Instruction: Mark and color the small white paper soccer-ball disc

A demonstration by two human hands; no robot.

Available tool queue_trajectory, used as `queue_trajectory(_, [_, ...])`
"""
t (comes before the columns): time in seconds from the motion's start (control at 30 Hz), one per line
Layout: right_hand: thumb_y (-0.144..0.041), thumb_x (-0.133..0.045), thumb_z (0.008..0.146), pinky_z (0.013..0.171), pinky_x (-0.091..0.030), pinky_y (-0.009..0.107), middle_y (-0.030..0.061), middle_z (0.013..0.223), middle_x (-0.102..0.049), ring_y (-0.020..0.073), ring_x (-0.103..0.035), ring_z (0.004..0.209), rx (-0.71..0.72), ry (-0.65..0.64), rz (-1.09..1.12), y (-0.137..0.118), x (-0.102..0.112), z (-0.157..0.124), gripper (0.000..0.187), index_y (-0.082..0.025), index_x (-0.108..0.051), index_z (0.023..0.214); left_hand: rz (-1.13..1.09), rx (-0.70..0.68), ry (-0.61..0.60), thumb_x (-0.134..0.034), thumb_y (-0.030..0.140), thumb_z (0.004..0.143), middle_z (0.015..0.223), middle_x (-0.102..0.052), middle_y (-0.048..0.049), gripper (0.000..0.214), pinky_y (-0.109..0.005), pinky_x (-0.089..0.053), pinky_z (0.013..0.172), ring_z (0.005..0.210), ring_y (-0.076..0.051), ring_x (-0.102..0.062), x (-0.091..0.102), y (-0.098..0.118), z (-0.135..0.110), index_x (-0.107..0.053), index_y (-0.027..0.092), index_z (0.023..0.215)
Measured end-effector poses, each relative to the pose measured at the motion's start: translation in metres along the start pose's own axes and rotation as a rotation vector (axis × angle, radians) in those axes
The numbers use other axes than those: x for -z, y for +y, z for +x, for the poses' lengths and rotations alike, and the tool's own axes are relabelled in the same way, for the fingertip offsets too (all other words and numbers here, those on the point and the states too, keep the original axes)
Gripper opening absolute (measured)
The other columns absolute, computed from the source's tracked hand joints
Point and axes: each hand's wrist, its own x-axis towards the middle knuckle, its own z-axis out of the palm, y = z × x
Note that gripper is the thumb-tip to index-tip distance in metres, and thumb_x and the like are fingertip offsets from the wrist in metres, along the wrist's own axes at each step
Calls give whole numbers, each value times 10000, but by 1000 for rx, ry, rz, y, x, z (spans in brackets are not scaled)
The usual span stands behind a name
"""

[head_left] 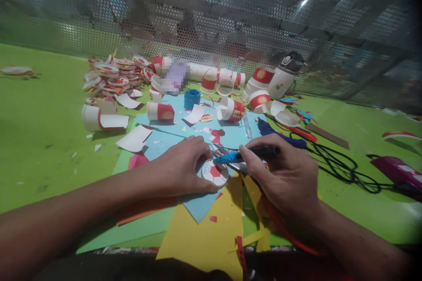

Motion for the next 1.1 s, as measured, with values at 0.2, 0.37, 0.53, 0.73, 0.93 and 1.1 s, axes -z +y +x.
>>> queue_trajectory(0.2, [-191,-675,831,458,-396,156,-70,581,-581,46,-485,460,-7,-15,-13,0,1,1,94,-182,-608,765,4,22,-9,-774,425,670,892,-533,-18,388,-298,-361,669,790,-188,-480,1,2,2,-584,171,893])
queue_trajectory(0.37, [-180,-661,833,453,-388,169,-68,563,-567,54,-472,450,3,-45,-52,-4,4,3,107,-188,-593,751,1,9,-15,-751,450,694,908,-535,-24,383,-306,-366,682,810,-198,-484,1,2,1,-577,176,897])
queue_trajectory(0.53, [-228,-665,845,434,-361,184,-65,544,-557,60,-445,439,-8,-33,-77,-6,3,1,130,-189,-593,744,13,0,-5,-743,436,696,891,-529,-21,350,-305,-362,673,802,-196,-480,1,1,0,-563,179,851])
queue_trajectory(0.73, [-218,-705,816,443,-379,189,-61,546,-577,60,-473,441,-42,3,-35,-5,2,-2,134,-182,-609,730,7,10,-7,-738,461,696,895,-534,-25,371,-305,-363,671,804,-201,-486,1,2,0,-565,179,866])
queue_trajectory(0.93, [-243,-724,809,433,-408,215,-44,554,-601,82,-511,433,-92,125,9,-3,5,-3,129,-201,-628,735,5,10,-1,-758,443,688,905,-544,-28,375,-299,-364,669,790,-193,-483,1,3,0,-569,176,871])
queue_trajectory(1.1, [-257,-731,793,417,-397,212,-50,536,-591,74,-486,407,-32,84,-19,-2,5,-1,151,-198,-623,704,9,6,-6,-747,468,699,919,-548,-34,387,-303,-376,685,811,-200,-485,1,2,0,-575,182,896])
